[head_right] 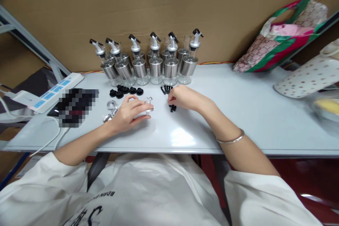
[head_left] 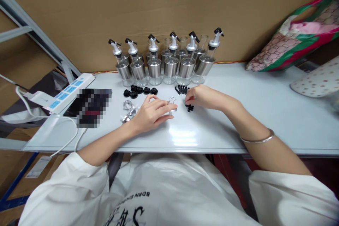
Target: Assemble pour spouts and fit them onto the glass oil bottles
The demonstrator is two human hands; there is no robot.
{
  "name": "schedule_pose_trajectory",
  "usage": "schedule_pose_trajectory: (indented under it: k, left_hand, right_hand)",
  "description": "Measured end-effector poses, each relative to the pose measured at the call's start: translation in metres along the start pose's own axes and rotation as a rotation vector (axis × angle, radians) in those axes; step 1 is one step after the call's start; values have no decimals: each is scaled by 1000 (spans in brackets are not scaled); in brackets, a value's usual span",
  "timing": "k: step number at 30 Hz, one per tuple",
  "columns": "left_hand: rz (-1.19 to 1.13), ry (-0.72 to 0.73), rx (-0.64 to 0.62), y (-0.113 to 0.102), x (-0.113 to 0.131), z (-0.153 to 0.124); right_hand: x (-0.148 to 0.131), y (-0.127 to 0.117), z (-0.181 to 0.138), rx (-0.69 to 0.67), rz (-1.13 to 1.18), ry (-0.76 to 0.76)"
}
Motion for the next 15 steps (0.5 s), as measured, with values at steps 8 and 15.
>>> schedule_pose_trajectory:
  k: [8,15]
  left_hand:
    - [-4,6,-11,0,1,1]
    - [9,25,13,-1,2,2]
  right_hand:
    - [-4,6,6,11,37,35]
    - [-12,4,4,114,-109,16]
Point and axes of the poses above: each hand's wrist, its own z-axis towards the middle knuckle, its own y-axis out of the palm, x = y × z, the point moved 2 cm from there along z, towards the middle knuckle, and after that the axes turned 9 degrees about y, right-handed, at the moved point
